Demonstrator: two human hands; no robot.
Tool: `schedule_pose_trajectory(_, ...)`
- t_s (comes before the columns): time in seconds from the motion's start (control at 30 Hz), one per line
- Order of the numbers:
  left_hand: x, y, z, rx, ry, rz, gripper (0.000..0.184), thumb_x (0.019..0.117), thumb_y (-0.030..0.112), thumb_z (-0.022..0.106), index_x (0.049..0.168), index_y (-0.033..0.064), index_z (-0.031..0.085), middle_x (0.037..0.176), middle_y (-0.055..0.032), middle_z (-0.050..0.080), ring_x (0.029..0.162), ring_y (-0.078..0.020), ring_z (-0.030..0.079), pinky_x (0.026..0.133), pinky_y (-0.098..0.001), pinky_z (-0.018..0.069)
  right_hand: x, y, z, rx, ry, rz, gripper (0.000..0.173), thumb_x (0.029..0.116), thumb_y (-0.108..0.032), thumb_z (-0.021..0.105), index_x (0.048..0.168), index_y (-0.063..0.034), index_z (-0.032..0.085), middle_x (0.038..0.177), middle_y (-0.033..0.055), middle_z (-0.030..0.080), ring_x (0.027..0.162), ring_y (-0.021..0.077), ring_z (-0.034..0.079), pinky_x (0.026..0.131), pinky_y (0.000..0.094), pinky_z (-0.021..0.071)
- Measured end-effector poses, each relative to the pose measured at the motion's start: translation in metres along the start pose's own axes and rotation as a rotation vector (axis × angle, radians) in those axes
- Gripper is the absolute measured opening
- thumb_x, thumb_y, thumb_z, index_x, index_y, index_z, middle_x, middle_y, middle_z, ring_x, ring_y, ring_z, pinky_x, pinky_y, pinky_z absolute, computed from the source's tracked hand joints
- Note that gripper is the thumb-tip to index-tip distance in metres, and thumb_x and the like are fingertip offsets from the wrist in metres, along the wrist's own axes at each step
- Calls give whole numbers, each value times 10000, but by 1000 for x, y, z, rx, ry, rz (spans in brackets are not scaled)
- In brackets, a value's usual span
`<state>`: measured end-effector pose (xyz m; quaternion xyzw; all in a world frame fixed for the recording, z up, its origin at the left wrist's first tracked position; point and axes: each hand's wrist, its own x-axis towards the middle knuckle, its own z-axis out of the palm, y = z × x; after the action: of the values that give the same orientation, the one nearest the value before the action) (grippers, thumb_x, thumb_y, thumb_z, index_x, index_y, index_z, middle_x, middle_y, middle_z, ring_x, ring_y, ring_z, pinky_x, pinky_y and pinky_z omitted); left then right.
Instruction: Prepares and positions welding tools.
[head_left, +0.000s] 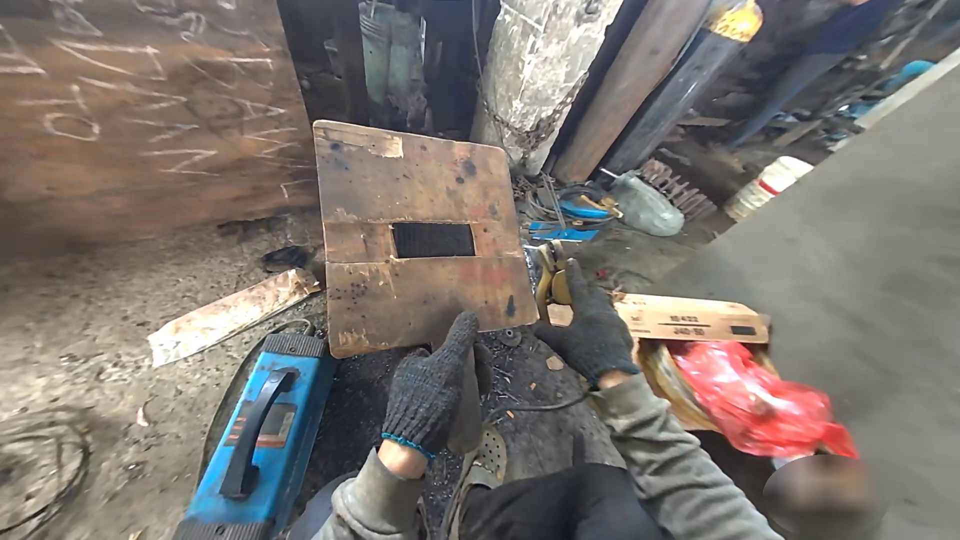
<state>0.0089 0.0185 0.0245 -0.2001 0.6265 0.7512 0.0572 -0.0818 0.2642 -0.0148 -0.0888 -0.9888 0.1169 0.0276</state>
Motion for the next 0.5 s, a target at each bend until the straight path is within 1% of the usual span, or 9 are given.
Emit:
schedule_pose_trajectory(0.1, 0, 1, -2, -3, -8, 10, 417, 1000, 460, 637, 882, 75, 742, 730, -74, 726, 627, -210, 717, 604, -383, 639, 0, -3, 0, -17, 1, 4, 1198, 685, -695, 800, 1651, -378, 165, 1431, 192, 555, 1164, 406, 637, 883, 646, 546)
schedule_pose_trajectory(0.17, -1, 1, -3, 24, 5, 35, 413, 989, 476, 643, 878, 91, 746, 720, -60, 721, 618, -197, 707, 595, -379, 628, -1, -4, 0, -15, 7, 1, 1192, 688, -680, 796, 1652, -359, 174, 1417, 206, 564, 1156, 413, 641, 878, 654, 542)
schedule_pose_trajectory(0.23, -1, -1, -3, 17, -2, 58, 415, 989, 479, 643, 882, 93, 750, 725, -65, 724, 620, -204, 709, 597, -388, 632, -1, -3, 0, -6, 17, -5, 1193, 690, -688, 793, 1654, -356, 174, 1404, 214, 567, 1130, 408, 649, 870, 648, 546)
schedule_pose_trajectory(0.3, -2, -1, -1, -15, -6, 84, 392, 993, 444, 651, 900, 75, 743, 725, -82, 721, 610, -216, 707, 588, -391, 635, -2, -3, -1, 13, 21, -2, 1179, 695, -663, 801, 1652, -362, 181, 1400, 196, 577, 1129, 393, 652, 879, 640, 546)
schedule_pose_trajectory(0.37, -3, -1, 1, -49, -10, 103, 359, 990, 412, 668, 938, 64, 740, 734, -93, 727, 607, -229, 713, 577, -393, 639, -1, -1, -1, 6, 22, -9, 1186, 690, -668, 801, 1651, -369, 173, 1374, 185, 594, 1113, 387, 657, 871, 631, 552)
schedule_pose_trajectory(0.43, -3, -1, 3, -136, -69, 154, 291, 1007, 305, 665, 1006, 17, 708, 738, -137, 712, 581, -264, 702, 541, -410, 638, -3, 0, 0, -29, 62, -64, 1153, 710, -655, 790, 1651, -334, 207, 1350, 199, 621, 1109, 402, 664, 861, 627, 553)
schedule_pose_trajectory(0.5, -5, -5, 6, -196, -159, 198, 259, 1013, 249, 655, 1020, -6, 695, 733, -162, 697, 566, -287, 689, 525, -422, 633, -5, 1, -1, -45, 75, -93, 1135, 720, -620, 798, 1651, -309, 228, 1358, 202, 623, 1134, 409, 657, 879, 624, 551)
